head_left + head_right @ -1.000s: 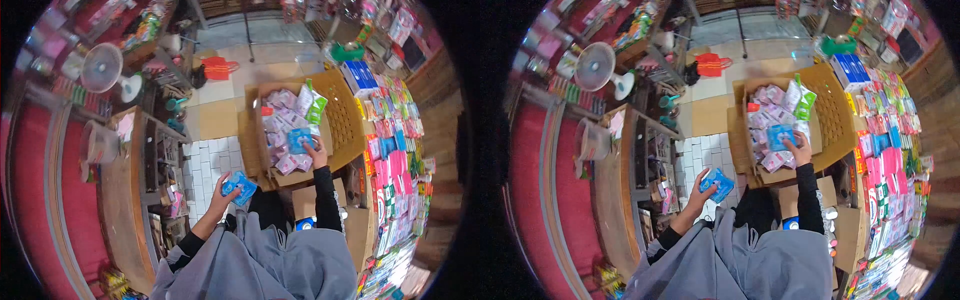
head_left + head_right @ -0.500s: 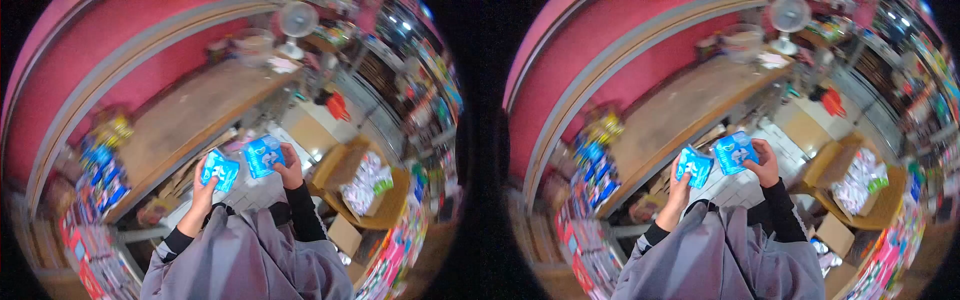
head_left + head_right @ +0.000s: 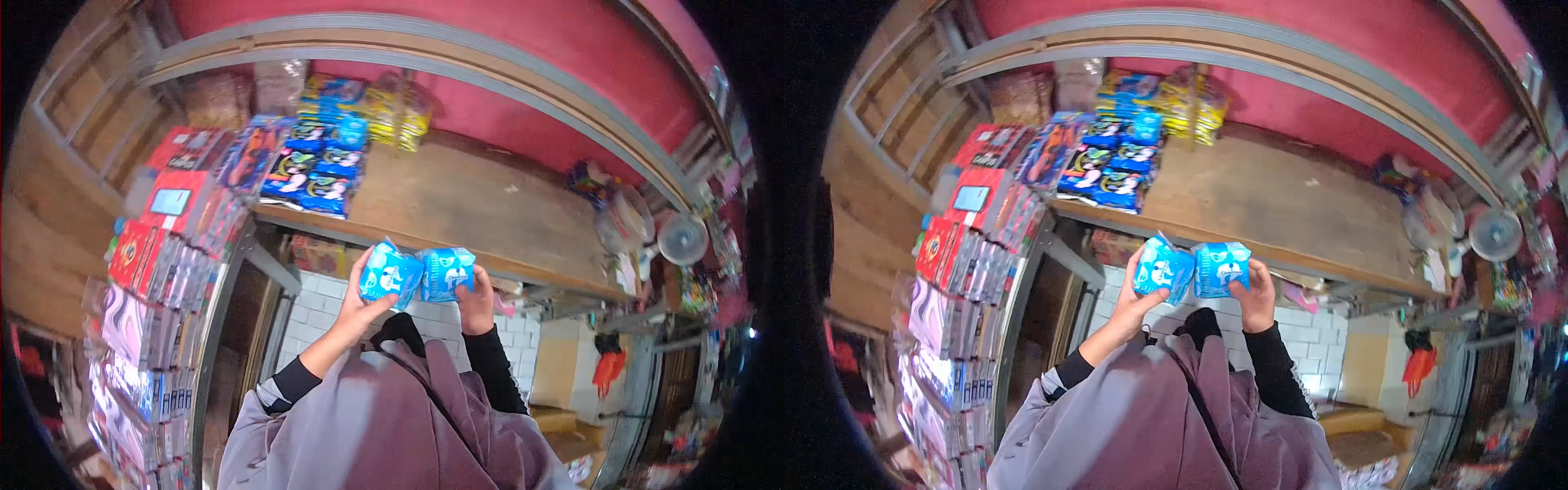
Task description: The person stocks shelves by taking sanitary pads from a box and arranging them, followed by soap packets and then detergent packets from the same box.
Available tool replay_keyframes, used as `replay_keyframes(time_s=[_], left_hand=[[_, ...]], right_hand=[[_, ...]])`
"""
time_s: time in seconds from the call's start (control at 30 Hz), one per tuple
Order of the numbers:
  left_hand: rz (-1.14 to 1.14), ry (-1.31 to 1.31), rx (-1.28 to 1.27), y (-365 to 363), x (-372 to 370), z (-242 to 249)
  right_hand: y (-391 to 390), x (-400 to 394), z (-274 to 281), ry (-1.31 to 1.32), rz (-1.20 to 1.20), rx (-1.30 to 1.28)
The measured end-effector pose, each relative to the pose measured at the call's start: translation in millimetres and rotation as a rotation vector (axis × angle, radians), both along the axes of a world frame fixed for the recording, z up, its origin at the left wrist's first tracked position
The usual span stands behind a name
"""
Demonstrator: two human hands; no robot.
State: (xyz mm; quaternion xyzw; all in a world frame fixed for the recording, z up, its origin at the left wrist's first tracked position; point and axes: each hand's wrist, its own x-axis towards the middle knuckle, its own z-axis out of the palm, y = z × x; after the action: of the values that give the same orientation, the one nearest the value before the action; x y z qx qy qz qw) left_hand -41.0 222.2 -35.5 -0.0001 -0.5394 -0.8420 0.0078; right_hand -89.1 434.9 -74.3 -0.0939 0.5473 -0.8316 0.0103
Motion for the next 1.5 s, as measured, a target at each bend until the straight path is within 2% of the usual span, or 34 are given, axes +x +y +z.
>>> replay_keyframes(time_s=[0.13,0.17,0.27,0.43,0.5,0.73,0.9,0.97,1.0,1.03,1.07,1.13,1.17,1.2,1.27,1.3,1.33,1.37,1.43,1.5], left_hand=[[0.075,-0.002,-0.095,-50.7,-33.7,-0.3],[0.16,0.042,-0.206,-62.1,-42.0,-9.9],[0.202,0.022,-0.277,-88.9,-53.8,-0.4],[0.145,-0.015,-0.227,-112.4,-82.9,4.4],[0.247,-0.04,-0.243,-117.5,-90.9,-3.4],[0.57,0.004,-0.15,-143.0,-113.6,-38.4],[0.653,-0.017,-0.095,-174.2,-152.1,-62.6],[0.654,-0.08,-0.071,-193.6,-169.0,-65.9],[0.658,-0.006,-0.014,-206.9,-183.8,-78.8],[0.65,-0.044,0.012,-220.0,-197.6,-80.6],[0.646,-0.08,0.042,-232.3,-213.1,-80.7],[0.635,-0.08,-0.002,-258.1,-249.4,-82.0],[0.622,-0.02,-0.06,-275.3,-274.8,-98.0],[0.607,0.04,-0.12,-292.9,-302.3,-112.1],[0.556,0.003,0.022,-307.9,-341.8,-108.8],[0.591,-0.017,-0.139,-318.1,-364.7,-121.8],[0.539,-0.051,-0.036,-318.1,-372.6,-103.9],[0.531,-0.029,-0.1,-327.1,-395.5,-124.9],[0.521,-0.04,-0.176,-332.2,-422.3,-137.3],[0.525,-0.001,-0.415,-337.1,-437.0,-149.8]], right_hand=[[-39.9,-61.0,-8.7,-0.023,0.165,-0.011],[-47.3,-77.4,-8.1,-0.034,0.198,-0.043],[-71.4,-115.5,-10.7,-0.006,0.224,-0.095],[-102.4,-163.5,3.8,0.024,0.404,-0.044],[-117.8,-174.0,-0.6,-0.002,0.503,-0.067],[-163.5,-190.9,-27.0,-0.047,0.501,-0.001],[-197.3,-205.2,-41.6,-0.121,0.383,0.125],[-217.6,-213.8,-43.9,-0.17,0.389,0.098],[-231.5,-220.3,-40.5,-0.184,0.386,0.08],[-244.7,-228.9,-40.4,-0.216,0.351,0.127],[-259.3,-244.9,-63.5,-0.221,0.343,0.063],[-288.9,-266.5,-60.5,-0.243,0.265,0.072],[-303.8,-271.2,-50.4,-0.318,0.201,-0.013],[-315.4,-293.3,-62.4,-0.311,0.196,0.023],[-339.0,-319.0,-62.2,-0.341,0.048,0.058],[-348.3,-326.7,-59.4,-0.369,-0.009,0.031],[-359.6,-334.6,-56.2,-0.395,-0.068,0.003],[-370.5,-341.6,-54.6,-0.422,-0.127,-0.028],[-387.4,-353.8,-60.8,-0.444,-0.213,-0.066],[-397.3,-363.2,-75.9,-0.456,-0.249,-0.103]])
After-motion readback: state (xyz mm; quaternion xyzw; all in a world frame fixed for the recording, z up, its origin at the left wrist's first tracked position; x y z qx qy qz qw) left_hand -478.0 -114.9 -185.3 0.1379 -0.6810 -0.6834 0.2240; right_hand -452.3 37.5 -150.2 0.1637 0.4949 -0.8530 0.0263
